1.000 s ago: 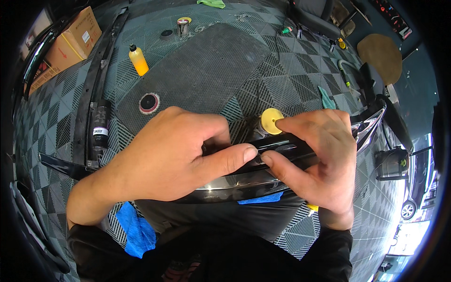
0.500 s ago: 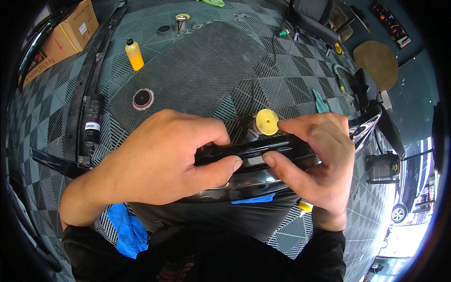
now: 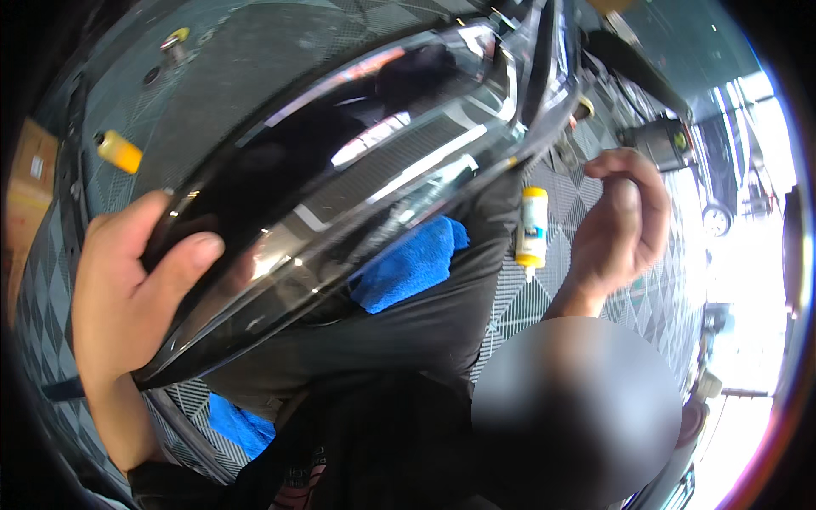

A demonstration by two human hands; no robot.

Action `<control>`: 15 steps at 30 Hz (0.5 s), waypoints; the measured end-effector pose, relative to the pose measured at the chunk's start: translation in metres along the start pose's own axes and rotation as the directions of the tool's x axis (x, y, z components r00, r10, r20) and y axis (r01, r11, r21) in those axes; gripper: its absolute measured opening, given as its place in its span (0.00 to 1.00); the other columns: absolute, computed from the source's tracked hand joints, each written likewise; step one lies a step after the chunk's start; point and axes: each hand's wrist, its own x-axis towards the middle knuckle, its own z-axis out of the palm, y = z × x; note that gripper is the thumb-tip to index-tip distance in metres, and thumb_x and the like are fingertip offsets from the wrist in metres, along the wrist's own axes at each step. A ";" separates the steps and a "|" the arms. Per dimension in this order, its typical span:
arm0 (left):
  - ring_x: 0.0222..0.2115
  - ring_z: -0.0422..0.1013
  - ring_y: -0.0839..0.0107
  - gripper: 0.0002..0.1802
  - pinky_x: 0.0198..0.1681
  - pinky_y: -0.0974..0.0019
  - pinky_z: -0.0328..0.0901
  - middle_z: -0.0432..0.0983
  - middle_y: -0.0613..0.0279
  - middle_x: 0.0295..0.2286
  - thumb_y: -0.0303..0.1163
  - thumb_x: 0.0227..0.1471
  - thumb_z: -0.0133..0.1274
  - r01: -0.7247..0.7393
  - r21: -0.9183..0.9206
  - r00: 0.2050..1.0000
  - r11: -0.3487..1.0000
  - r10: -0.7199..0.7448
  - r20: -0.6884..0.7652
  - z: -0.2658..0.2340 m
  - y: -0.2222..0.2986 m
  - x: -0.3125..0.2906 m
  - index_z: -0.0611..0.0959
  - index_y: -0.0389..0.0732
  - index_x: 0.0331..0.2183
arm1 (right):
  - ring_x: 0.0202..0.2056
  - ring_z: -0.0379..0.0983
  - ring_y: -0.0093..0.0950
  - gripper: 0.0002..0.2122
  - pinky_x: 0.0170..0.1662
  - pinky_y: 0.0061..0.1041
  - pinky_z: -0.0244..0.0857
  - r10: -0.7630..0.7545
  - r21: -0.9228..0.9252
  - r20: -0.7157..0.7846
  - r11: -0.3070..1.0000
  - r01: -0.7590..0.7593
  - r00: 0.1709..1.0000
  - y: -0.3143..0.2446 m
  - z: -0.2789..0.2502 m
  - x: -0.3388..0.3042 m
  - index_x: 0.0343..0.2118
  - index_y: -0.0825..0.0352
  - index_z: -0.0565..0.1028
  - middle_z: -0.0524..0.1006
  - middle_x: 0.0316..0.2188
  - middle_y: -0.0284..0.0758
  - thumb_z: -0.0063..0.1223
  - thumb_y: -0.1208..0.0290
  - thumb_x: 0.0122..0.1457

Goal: The person uses a rotary polisher with a yellow pad to buff a black glossy car part, then wipes it with a blue microfiber cloth. They inspect the surface by hand, apply more compound from a bottle, and continue polishing and wiping the same part.

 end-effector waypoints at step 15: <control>0.33 0.70 0.77 0.26 0.40 0.72 0.65 0.77 0.65 0.33 0.41 0.48 0.67 0.187 0.037 0.982 0.982 -0.186 -0.026 -0.005 -0.008 0.000 0.79 0.32 0.42 | 0.33 0.78 0.25 0.12 0.40 0.23 0.73 0.892 0.249 0.284 0.285 -0.926 0.351 0.119 0.015 -0.132 0.47 0.74 0.75 0.80 0.34 0.38 0.50 0.76 0.61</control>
